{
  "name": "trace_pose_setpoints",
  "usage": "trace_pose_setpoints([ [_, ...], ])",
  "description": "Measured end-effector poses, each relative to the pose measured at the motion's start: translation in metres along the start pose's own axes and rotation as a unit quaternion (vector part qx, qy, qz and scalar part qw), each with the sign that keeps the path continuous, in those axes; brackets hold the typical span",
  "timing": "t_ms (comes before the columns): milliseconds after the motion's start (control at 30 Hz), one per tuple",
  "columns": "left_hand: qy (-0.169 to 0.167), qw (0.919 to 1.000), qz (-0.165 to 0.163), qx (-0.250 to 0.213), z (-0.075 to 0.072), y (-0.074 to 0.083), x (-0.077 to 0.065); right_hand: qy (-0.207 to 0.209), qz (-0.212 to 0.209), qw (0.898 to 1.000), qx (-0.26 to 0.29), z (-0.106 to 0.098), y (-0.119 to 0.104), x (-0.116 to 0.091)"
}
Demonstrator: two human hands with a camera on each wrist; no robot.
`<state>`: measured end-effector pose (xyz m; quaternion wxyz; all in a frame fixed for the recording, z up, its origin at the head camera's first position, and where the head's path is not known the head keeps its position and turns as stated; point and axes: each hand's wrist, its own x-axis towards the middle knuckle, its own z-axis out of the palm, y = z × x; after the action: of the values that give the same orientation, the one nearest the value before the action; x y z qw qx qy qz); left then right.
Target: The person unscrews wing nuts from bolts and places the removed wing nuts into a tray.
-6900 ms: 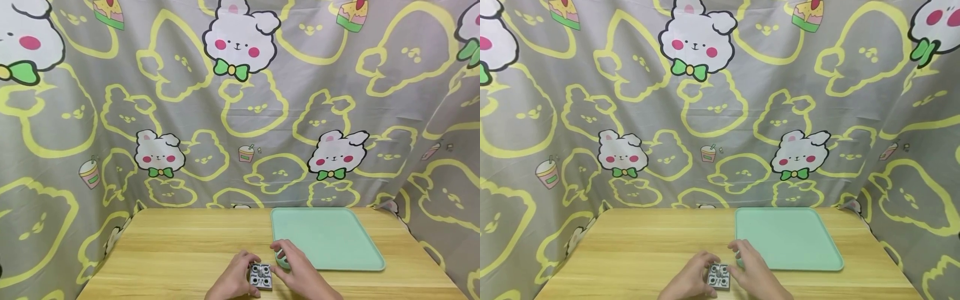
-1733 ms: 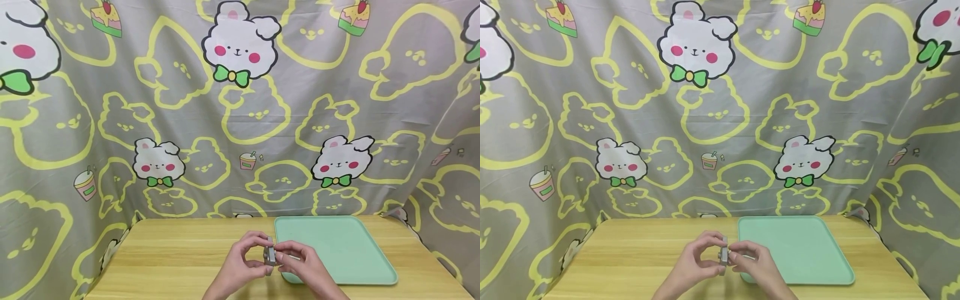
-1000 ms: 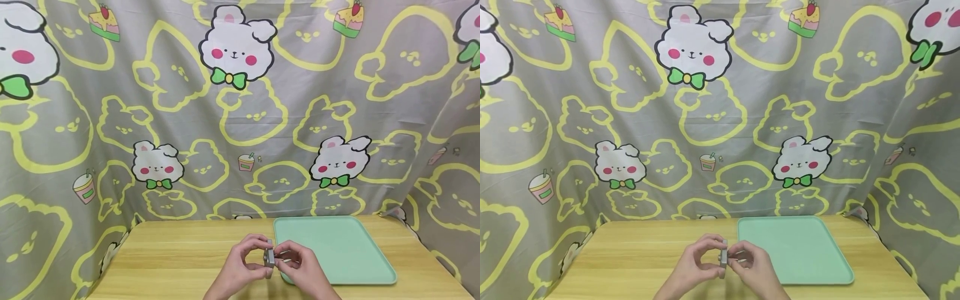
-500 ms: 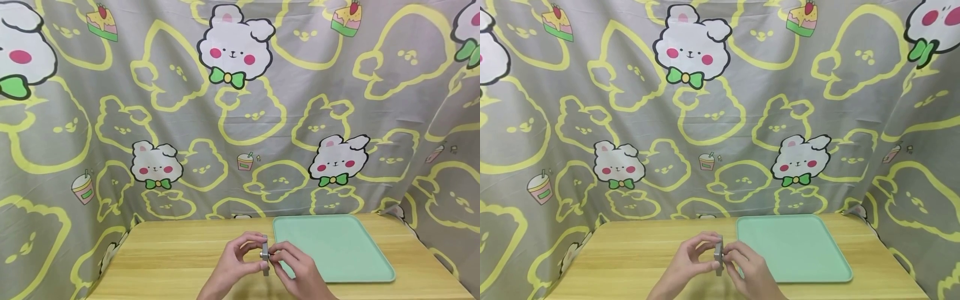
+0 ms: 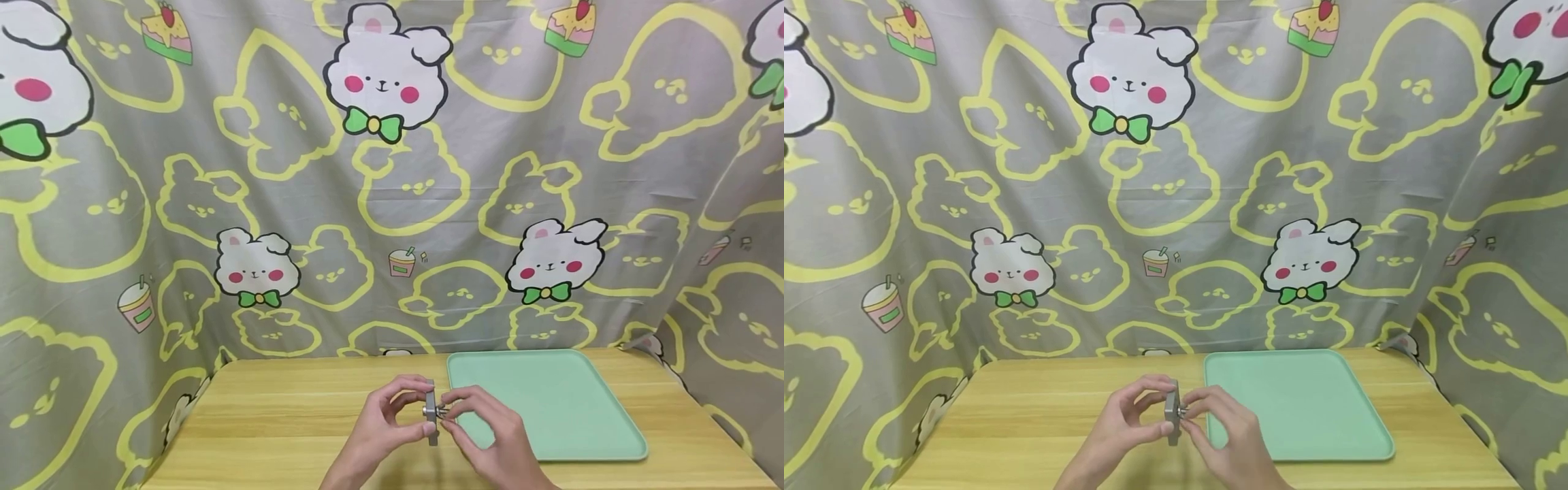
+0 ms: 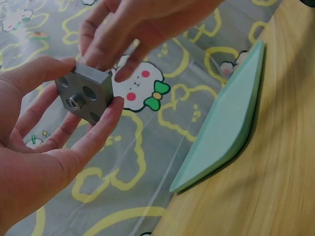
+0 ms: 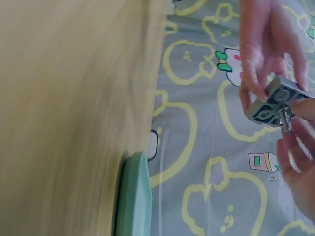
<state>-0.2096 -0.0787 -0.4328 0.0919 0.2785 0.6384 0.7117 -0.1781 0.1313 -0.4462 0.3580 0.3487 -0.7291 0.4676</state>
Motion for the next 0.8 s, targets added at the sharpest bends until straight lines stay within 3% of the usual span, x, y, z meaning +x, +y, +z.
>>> trace_pose_setpoints([
  [67,0.0,1.0,0.003,-0.002,0.001,0.001,0.0,0.0,0.127,0.991,0.041,-0.003,-0.004,0.001],
  [100,-0.002,1.0,0.006,-0.003,0.001,0.001,0.0,-0.002,0.195,0.978,0.069,-0.004,-0.006,0.002],
  [200,-0.02,0.9997,0.014,-0.002,0.003,0.002,0.0,-0.02,0.364,0.919,0.154,-0.008,-0.006,0.005],
  [267,-0.033,0.9992,0.019,0.009,0.005,0.003,-0.001,-0.043,0.428,0.88,0.202,-0.011,-0.003,0.007],
  [300,-0.039,0.9989,0.022,0.015,0.006,0.003,-0.001,-0.058,0.444,0.866,0.225,-0.013,-0.001,0.006],
  [433,-0.046,0.9976,0.03,0.043,0.011,0.002,-0.001,-0.097,0.478,0.825,0.287,-0.018,0.005,0.004],
  [567,-0.045,0.9963,0.047,0.057,0.014,0.001,-0.002,-0.103,0.489,0.81,0.308,-0.019,0.008,0.002],
  [800,-0.047,0.994,0.076,0.063,0.014,-0.003,-0.003,-0.103,0.48,0.817,0.303,-0.017,0.009,0.0],
])
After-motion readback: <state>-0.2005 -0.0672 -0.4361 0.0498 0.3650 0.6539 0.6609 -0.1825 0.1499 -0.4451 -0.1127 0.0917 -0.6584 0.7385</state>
